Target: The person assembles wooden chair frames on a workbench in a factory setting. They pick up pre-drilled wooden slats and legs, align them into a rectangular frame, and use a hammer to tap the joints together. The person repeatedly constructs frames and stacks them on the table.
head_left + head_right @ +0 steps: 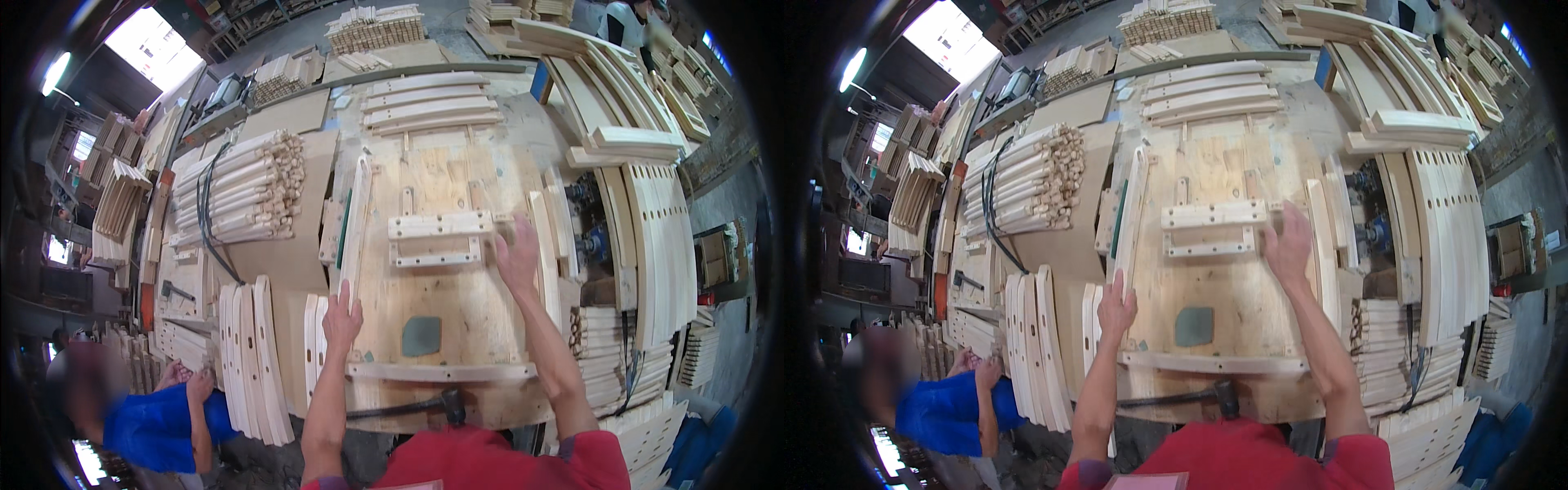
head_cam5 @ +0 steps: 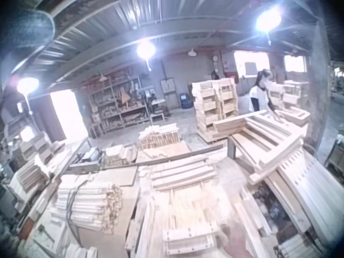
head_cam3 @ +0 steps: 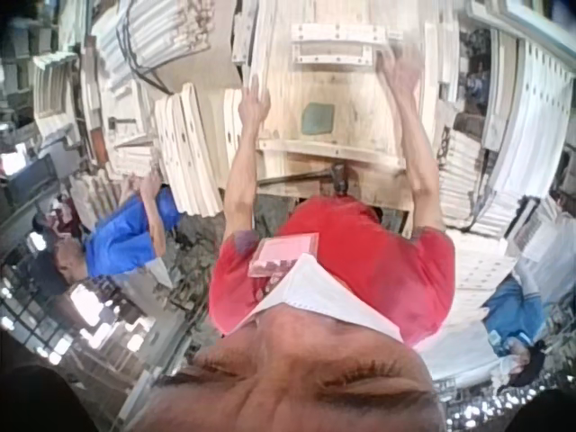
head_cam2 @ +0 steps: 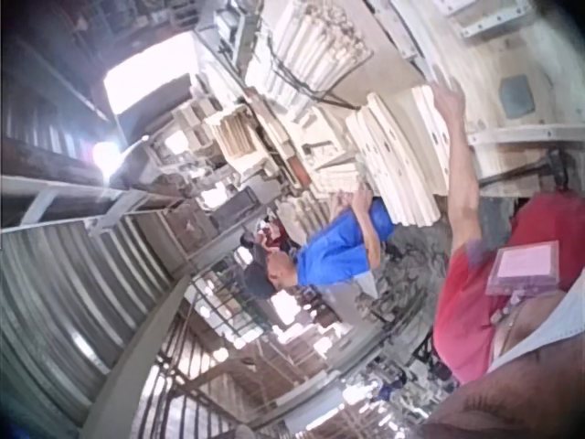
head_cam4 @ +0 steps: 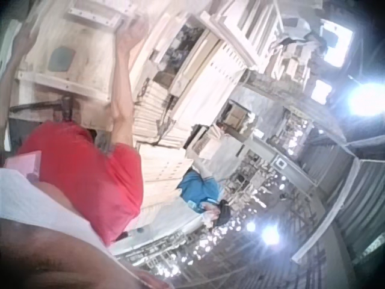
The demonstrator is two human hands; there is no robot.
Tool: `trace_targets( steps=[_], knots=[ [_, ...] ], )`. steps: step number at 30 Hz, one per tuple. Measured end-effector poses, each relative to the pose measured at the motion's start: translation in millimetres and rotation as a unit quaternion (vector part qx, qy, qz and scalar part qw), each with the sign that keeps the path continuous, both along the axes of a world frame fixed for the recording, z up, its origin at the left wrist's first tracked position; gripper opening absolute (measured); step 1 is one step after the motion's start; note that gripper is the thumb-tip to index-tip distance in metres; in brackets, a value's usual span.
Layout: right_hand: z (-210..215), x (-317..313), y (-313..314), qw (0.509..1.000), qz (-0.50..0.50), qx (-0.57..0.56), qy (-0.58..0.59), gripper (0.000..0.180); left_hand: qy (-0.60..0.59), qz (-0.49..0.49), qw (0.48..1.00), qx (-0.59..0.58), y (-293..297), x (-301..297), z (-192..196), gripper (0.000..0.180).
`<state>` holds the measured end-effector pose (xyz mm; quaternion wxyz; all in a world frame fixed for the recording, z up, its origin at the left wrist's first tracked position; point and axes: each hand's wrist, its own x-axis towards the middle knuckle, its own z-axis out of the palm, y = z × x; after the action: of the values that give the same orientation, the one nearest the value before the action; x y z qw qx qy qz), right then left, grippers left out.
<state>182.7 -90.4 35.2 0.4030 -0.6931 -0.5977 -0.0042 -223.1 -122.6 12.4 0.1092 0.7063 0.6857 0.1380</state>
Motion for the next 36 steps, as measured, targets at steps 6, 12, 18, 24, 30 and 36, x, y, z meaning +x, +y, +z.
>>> trace_targets(
  steps=[6, 12, 18, 24, 30, 36],
  knots=[
    [0.4, 30.6, 230.8, 0.989, 0.087, -0.026, -0.118, 0.066, -0.027, 0.013, 0.999, -0.011, 12.5, -0.9, -1.5, 0.06],
    [-28.9, 31.8, 381.9, 0.967, 0.092, -0.059, -0.23, 0.067, -0.021, 0.059, 0.997, -0.036, 2.9, -3.5, -3.6, 0.056],
    [-43.8, 29.1, 452.1, 0.933, 0.135, -0.186, -0.276, 0.052, -0.014, 0.073, 0.996, -0.04, 7.9, -2.5, -3.8, 0.053],
    [-10.0, 30.1, 438.9, 0.923, 0.162, -0.172, -0.303, 0.029, -0.054, 0.056, 0.997, 0.006, 11.1, -2.5, -7.2, 0.055],
    [35.4, 34.7, 306.8, 0.926, 0.197, -0.134, -0.293, 0.036, -0.068, 0.056, 0.996, 0.016, 2.5, -6.2, -5.6, 0.058],
    [19.0, 25.8, 203.3, 0.895, 0.248, -0.166, -0.332, 0.038, -0.063, 0.045, 0.997, 0.028, 10.1, -6.5, -7.6, 0.061]
  ],
)
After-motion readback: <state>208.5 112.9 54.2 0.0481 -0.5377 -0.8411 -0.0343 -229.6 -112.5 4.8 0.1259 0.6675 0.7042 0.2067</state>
